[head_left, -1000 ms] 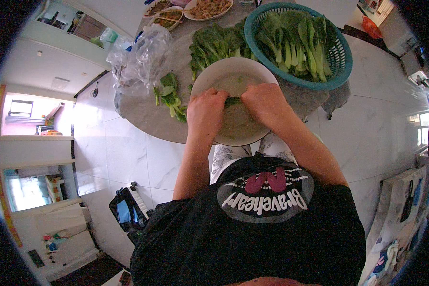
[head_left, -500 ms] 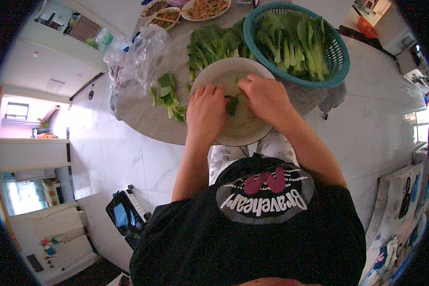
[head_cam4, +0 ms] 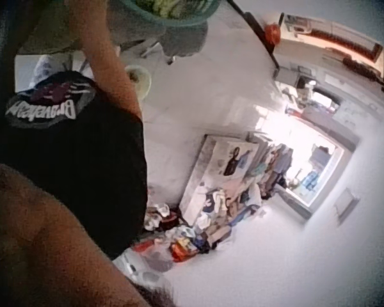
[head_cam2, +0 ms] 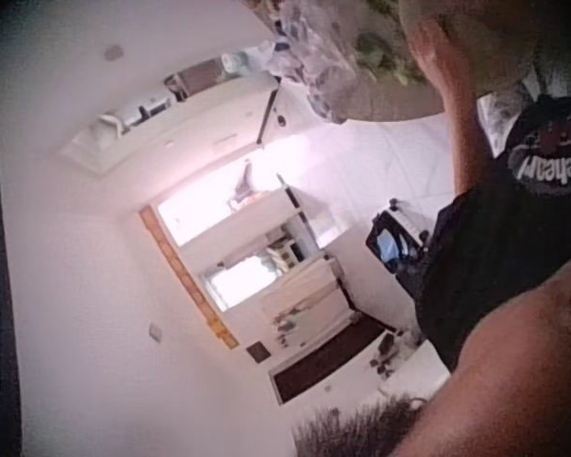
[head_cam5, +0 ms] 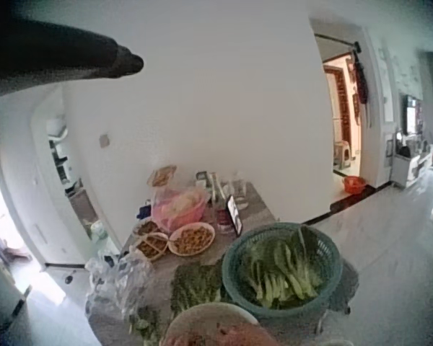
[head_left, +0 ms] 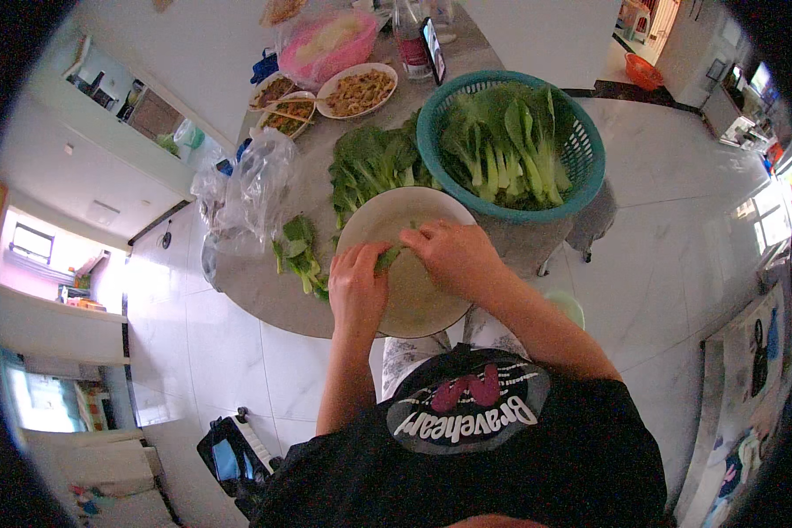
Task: The person stands at a table and repeatedly picks up leafy green vegetables, tears off leaves or stems by hand, and places the pieces into a white bowl. The person continues this process with multiple vegetables from a green basket and a pile on the table.
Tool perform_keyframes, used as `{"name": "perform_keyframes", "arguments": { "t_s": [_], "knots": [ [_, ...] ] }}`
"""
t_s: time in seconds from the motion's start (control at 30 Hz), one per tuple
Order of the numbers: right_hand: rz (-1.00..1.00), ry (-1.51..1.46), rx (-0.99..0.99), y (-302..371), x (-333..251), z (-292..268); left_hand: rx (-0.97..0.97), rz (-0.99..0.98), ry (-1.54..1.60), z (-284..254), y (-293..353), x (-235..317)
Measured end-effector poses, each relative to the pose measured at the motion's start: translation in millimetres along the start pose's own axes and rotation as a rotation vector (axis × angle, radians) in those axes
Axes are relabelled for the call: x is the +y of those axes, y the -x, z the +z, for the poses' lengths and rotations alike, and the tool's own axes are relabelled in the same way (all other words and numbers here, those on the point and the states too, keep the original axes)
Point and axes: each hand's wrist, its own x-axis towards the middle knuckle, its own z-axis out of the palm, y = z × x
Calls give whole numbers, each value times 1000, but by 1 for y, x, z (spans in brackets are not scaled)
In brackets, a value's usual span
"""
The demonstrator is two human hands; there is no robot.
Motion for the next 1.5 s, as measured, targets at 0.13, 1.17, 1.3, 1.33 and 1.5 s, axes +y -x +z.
{"name": "perform_keyframes", "arguments": {
  "t_s": [0.13,1.17,1.3,1.33,1.5],
  "knots": [
    [-72,-73,98,3,4,-1,54,54,117,-3,-2,1],
    [197,-184,214,3,4,4,22,-186,353,4,-1,-6],
    [221,-199,119,4,1,-1,-15,-168,320,1,-4,2],
    [215,-225,163,4,1,-1,-33,-165,310,2,-3,2],
    [212,-207,111,3,3,0,-38,-136,281,2,-3,5]
  ]
}}
